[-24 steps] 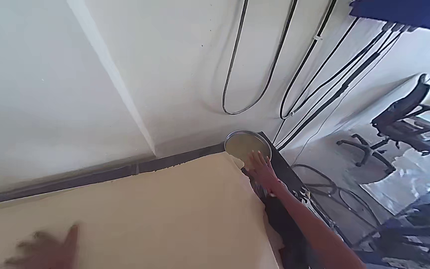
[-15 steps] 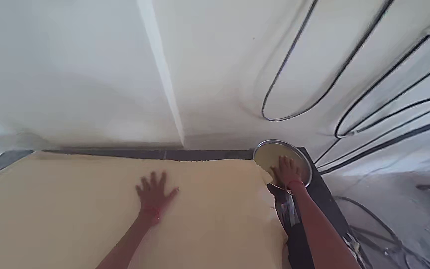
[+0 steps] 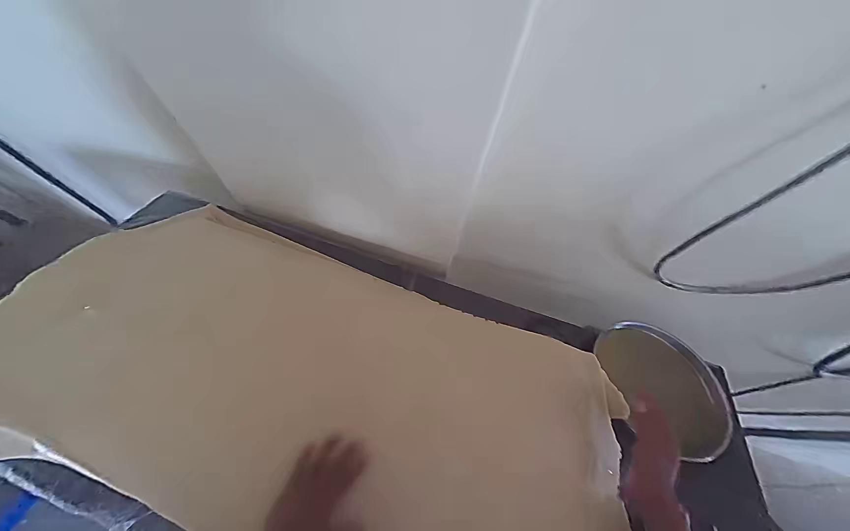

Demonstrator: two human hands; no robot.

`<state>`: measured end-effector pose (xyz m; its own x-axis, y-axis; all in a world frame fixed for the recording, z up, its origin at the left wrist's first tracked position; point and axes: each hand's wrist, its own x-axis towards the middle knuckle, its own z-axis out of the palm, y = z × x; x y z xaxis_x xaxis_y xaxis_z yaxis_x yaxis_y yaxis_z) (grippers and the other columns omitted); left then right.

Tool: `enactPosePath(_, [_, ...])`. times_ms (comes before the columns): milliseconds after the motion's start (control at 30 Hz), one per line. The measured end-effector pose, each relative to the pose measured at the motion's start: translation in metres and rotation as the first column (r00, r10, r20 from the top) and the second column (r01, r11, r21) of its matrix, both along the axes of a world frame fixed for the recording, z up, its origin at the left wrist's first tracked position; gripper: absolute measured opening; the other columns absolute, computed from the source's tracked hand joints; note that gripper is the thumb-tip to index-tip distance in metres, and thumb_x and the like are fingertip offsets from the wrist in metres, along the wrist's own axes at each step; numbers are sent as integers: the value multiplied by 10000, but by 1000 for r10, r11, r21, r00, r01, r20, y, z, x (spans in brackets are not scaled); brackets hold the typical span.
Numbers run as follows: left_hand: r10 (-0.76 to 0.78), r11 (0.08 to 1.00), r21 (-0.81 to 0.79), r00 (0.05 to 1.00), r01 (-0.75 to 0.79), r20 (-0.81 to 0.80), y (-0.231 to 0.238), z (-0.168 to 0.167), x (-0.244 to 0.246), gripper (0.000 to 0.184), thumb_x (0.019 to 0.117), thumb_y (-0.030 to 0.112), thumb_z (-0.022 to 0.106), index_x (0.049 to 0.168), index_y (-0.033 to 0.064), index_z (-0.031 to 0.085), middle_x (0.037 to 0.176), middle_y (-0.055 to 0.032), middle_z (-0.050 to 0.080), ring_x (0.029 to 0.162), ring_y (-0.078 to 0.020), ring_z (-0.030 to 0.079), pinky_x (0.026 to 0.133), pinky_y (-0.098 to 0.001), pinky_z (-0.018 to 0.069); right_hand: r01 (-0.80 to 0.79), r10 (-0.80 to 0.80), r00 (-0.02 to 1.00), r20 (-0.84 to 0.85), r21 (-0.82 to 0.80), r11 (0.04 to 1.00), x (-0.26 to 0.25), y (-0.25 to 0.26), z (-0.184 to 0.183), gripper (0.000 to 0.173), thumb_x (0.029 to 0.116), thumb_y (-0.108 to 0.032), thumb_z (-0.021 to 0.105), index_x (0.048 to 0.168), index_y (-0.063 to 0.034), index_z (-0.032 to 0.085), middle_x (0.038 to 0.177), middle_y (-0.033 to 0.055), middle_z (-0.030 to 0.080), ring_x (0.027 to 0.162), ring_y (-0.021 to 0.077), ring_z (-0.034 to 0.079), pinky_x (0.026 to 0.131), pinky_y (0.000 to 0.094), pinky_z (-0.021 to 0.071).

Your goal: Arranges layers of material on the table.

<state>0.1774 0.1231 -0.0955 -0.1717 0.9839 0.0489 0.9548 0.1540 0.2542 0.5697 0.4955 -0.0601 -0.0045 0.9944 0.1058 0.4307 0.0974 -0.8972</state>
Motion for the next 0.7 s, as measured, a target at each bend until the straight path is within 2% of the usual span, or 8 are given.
enactPosePath(67, [306,951,-14,948,-308,-93,-23,6,-74,886,900,775,410,1546,171,473,1611,-99,424,1513,-454,287,1150,-767,189,-233,202,932,302,70,970,-25,1,-16,571,948,-311,595,1397,40,571,1531,281,442,1453,408,390,1198,538,310])
enactPosePath(167, [692,721,8,719,-693,-71,-49,8,-185,976,866,793,402,1603,155,353,1660,-216,269,1503,-580,151,1116,-820,88,-211,122,824,554,100,972,-81,16,-26,635,899,-425,722,1368,-8,623,1501,280,488,1433,472,404,1193,635,261])
enactPosePath(233, [763,646,31,644,-763,-54,-44,2,-217,1011,839,844,344,1607,187,346,1663,-223,255,1509,-571,142,1110,-827,60,-174,91,815,573,92,980,-144,17,-24,723,886,-504,722,1386,4,599,1504,261,492,1448,443,397,1217,593,261])
enactPosePath(300, [767,642,15,641,-767,-41,-37,4,-218,1016,839,844,348,1603,174,355,1661,-226,258,1511,-568,141,1108,-832,43,-299,192,766,613,77,951,-240,-7,-28,817,877,-579,695,1426,12,565,1525,265,470,1457,440,388,1221,597,250])
enactPosePath(367, [763,645,3,644,-764,-48,-34,9,-217,1014,839,826,376,1596,152,369,1658,-229,264,1509,-572,145,1106,-834,47,-460,294,685,667,84,884,-359,-55,-37,913,877,-705,581,1477,-19,526,1556,229,453,1473,447,365,1204,660,219])
enactPosePath(467, [771,634,-20,634,-773,-48,-33,11,-215,1045,824,835,382,1593,128,373,1661,-229,256,1508,-578,136,1113,-827,47,-617,440,544,714,-16,787,-522,-146,-29,1004,870,-834,414,1586,-132,393,1647,211,307,1522,511,195,1182,755,98])
enactPosePath(600, [780,626,10,626,-780,-18,-38,9,-217,1233,763,890,375,1585,-26,300,1645,-251,280,1508,-562,167,1123,-810,60,-890,733,226,642,-170,423,-670,-235,-8,910,916,-755,463,1628,-211,302,1697,148,211,1553,486,78,1208,725,31])
enactPosePath(700, [782,623,-13,623,-782,-15,-37,10,-217,1260,753,911,379,1581,-36,302,1659,-231,262,1514,-556,157,1130,-800,54,-979,790,8,613,-157,132,-735,-233,-11,808,961,-711,452,1622,-269,316,1704,8,232,1584,357,83,1240,652,9])
